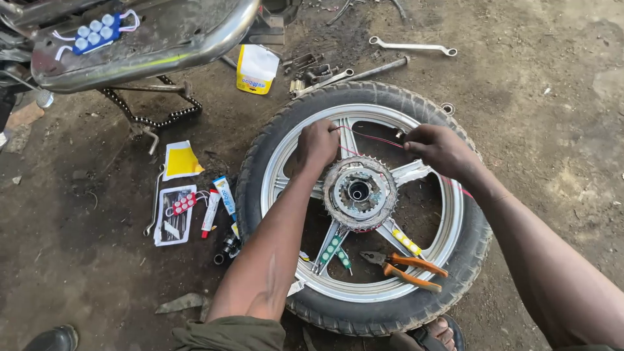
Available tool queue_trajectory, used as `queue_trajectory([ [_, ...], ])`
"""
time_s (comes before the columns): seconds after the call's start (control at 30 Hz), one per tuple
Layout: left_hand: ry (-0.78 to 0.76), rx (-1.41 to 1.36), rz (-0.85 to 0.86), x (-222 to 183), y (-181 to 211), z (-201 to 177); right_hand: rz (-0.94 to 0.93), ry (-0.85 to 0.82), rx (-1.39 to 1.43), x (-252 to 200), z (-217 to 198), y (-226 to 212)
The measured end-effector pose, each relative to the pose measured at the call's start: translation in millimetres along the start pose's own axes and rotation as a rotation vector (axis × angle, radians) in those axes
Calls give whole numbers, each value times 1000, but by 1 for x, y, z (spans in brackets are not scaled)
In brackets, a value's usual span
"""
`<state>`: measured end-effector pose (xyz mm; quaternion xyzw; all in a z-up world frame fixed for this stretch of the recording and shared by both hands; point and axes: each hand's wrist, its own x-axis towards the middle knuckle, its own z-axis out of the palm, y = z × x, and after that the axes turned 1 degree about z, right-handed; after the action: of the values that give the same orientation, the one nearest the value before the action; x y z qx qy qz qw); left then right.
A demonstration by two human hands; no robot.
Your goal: Preparing and attaching electrical wiring and LED strips to the spokes of a motorcycle wheel using pliers.
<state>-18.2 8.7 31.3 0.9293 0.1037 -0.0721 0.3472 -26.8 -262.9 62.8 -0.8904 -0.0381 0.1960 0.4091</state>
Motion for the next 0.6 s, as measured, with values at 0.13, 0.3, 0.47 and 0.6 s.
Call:
queue_trajectory([
  [0.13, -29, 13, -125, 21, -26, 16, -53, 102, -71, 18, 9, 24],
  [0.3, -44, -56, -182, 11, -25, 11, -267, 388, -409, 61, 33, 51],
  [0.47, -35, -284, -255, -16, -13, -12, -138, 53, -81, 73, 51, 30],
  [0.6, -63, -412, -265, -7, -28, 4, -16, -130, -147, 87, 60, 24],
])
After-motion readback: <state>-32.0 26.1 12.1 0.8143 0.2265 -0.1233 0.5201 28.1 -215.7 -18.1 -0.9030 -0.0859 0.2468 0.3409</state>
